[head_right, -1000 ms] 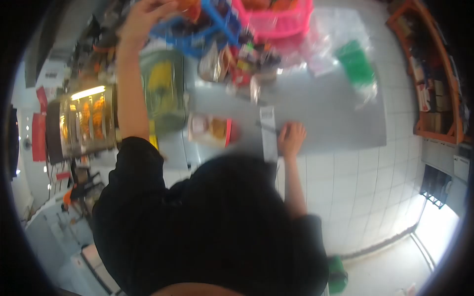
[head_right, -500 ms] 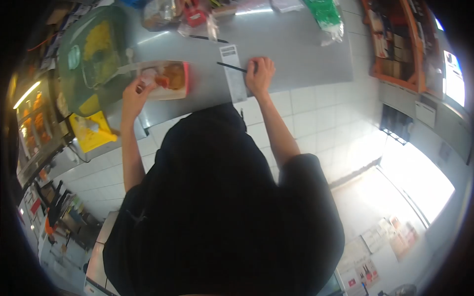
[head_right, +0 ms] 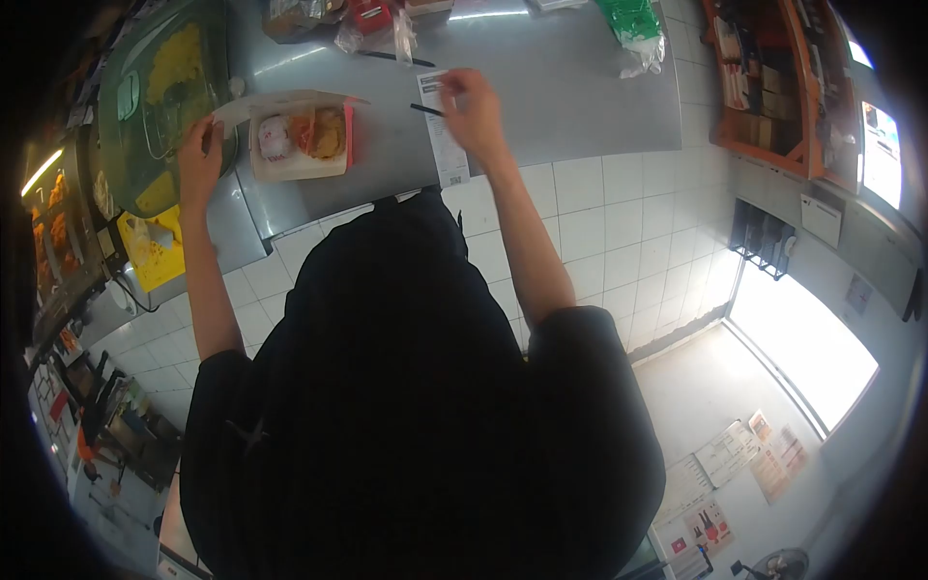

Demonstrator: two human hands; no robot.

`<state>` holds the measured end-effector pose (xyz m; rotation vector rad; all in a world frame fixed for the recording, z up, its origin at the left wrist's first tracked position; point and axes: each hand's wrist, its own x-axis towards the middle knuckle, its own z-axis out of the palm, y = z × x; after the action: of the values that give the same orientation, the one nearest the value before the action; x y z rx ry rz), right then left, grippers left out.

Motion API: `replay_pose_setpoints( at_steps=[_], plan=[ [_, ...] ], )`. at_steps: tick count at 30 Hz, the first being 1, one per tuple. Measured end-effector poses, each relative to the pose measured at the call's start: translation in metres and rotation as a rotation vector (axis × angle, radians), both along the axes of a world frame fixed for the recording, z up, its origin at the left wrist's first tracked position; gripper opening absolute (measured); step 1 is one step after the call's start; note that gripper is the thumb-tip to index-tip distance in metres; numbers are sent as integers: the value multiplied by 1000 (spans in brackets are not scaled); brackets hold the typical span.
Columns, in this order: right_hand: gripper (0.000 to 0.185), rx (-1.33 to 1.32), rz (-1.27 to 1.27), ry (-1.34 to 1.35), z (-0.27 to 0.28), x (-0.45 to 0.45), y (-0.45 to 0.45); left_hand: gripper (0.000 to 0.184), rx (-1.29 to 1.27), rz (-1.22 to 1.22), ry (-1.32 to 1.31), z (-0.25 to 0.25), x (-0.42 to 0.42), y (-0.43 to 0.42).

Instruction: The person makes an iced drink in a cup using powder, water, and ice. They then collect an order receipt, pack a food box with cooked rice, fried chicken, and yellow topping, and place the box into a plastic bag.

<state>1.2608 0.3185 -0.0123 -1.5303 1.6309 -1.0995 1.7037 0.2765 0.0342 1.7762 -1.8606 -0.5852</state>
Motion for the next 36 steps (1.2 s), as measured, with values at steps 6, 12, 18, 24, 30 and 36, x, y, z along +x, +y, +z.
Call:
replay_pose_setpoints(
  at_steps=[6, 12, 18, 24, 30, 36],
  plan=[
    [42, 25, 634, 411, 57, 96, -62, 44, 195, -39, -84, -12, -14, -4],
    [39, 436, 874, 418, 46, 120, -107, 30, 564, 177, 524, -10, -16, 5],
    [43, 744, 249, -890, 22, 168, -55, 30, 725, 349, 1146, -14, -28, 36],
    [50, 432, 41, -656, 6, 213, -39, 34, 609, 432, 1490, -37, -15, 48],
    [45, 254, 255, -154, 6, 202, -48, 34, 297, 524, 636, -24, -25, 56],
    [39, 459, 246, -455, -22, 191, -67, 29, 368, 557, 830, -17, -32, 45]
  ],
)
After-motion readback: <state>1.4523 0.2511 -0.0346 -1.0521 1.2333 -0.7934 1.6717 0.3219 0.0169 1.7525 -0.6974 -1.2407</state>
